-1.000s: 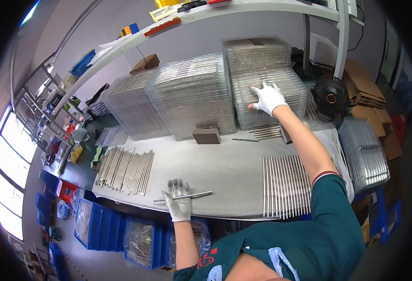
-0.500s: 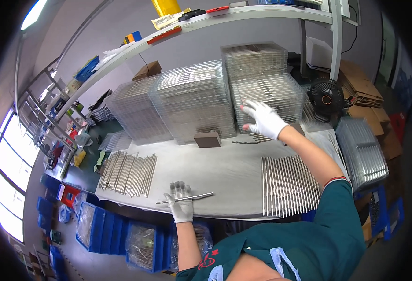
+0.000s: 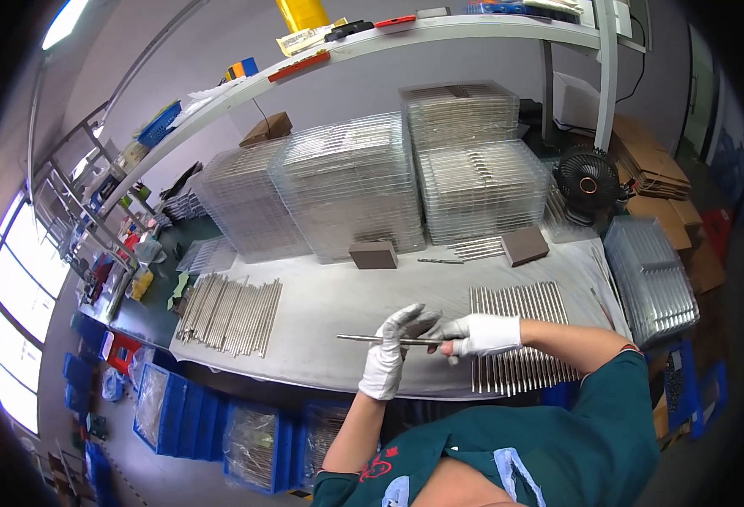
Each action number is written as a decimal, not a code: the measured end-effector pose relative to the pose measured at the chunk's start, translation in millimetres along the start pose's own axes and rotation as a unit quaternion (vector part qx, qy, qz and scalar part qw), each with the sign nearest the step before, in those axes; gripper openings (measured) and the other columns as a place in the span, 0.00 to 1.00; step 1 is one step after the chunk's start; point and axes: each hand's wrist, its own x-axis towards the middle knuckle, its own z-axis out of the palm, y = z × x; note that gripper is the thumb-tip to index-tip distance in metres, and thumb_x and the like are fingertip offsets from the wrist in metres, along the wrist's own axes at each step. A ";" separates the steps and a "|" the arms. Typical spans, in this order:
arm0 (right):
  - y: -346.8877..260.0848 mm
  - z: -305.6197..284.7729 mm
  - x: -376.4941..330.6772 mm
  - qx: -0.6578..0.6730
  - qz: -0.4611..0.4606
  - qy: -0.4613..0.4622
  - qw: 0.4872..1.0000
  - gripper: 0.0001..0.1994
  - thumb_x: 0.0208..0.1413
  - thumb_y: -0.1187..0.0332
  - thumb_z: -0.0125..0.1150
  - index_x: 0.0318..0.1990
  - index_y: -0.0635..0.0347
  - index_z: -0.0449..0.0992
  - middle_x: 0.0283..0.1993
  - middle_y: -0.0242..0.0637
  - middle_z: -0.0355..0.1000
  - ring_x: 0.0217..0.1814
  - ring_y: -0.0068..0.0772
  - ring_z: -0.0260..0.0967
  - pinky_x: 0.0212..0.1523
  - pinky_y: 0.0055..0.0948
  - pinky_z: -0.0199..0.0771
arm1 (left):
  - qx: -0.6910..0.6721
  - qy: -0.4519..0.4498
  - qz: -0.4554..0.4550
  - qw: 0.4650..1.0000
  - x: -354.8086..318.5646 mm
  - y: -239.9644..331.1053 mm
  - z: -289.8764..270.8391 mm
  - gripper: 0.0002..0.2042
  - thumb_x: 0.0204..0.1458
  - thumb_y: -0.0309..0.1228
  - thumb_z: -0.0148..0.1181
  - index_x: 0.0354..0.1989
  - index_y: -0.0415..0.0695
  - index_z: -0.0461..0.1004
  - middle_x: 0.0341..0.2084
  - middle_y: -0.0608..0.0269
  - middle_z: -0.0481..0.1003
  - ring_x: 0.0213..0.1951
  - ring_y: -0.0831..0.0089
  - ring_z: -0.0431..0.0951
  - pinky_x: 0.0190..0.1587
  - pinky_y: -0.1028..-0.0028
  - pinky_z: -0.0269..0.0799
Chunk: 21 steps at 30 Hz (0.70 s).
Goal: Organizing and arranging metal rods into a tray at a manufacturing workstation.
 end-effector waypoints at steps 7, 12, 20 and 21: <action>0.2 -141.2 -32.9 -0.469 -0.073 0.441 0.762 0.12 0.49 0.60 0.52 0.39 0.53 0.72 0.32 0.41 0.69 0.37 0.43 0.68 0.38 0.35 0.69 | -0.123 0.097 -0.013 0.988 -6.9 -35.2 -52.5 0.38 0.48 0.61 0.35 0.55 0.36 0.53 0.47 0.46 0.64 0.50 0.55 0.66 0.54 0.60 0.61; 6.2 -224.1 -46.2 -0.605 0.032 0.458 0.650 0.10 0.47 0.64 0.54 0.37 0.52 0.74 0.33 0.38 0.68 0.37 0.40 0.67 0.38 0.34 0.69 | -0.574 0.089 0.051 0.812 -21.9 -65.5 -108.2 0.31 0.51 0.57 0.36 0.49 0.39 0.62 0.42 0.53 0.69 0.47 0.58 0.69 0.51 0.58 0.65; 25.6 -249.3 -14.2 -0.612 0.060 0.385 0.688 0.11 0.44 0.67 0.57 0.36 0.56 0.73 0.33 0.44 0.67 0.39 0.47 0.66 0.40 0.38 0.67 | -0.287 0.363 0.120 0.879 -39.6 -31.8 -148.3 0.26 0.54 0.51 0.37 0.48 0.39 0.62 0.38 0.52 0.70 0.42 0.61 0.71 0.48 0.63 0.68; 29.3 -252.5 -10.9 -0.600 0.019 0.387 0.700 0.10 0.44 0.68 0.57 0.36 0.58 0.72 0.35 0.45 0.67 0.41 0.47 0.65 0.41 0.38 0.67 | -0.181 0.360 0.131 0.906 -47.4 -36.9 -166.4 0.26 0.55 0.51 0.37 0.49 0.40 0.63 0.39 0.53 0.70 0.43 0.61 0.71 0.48 0.65 0.67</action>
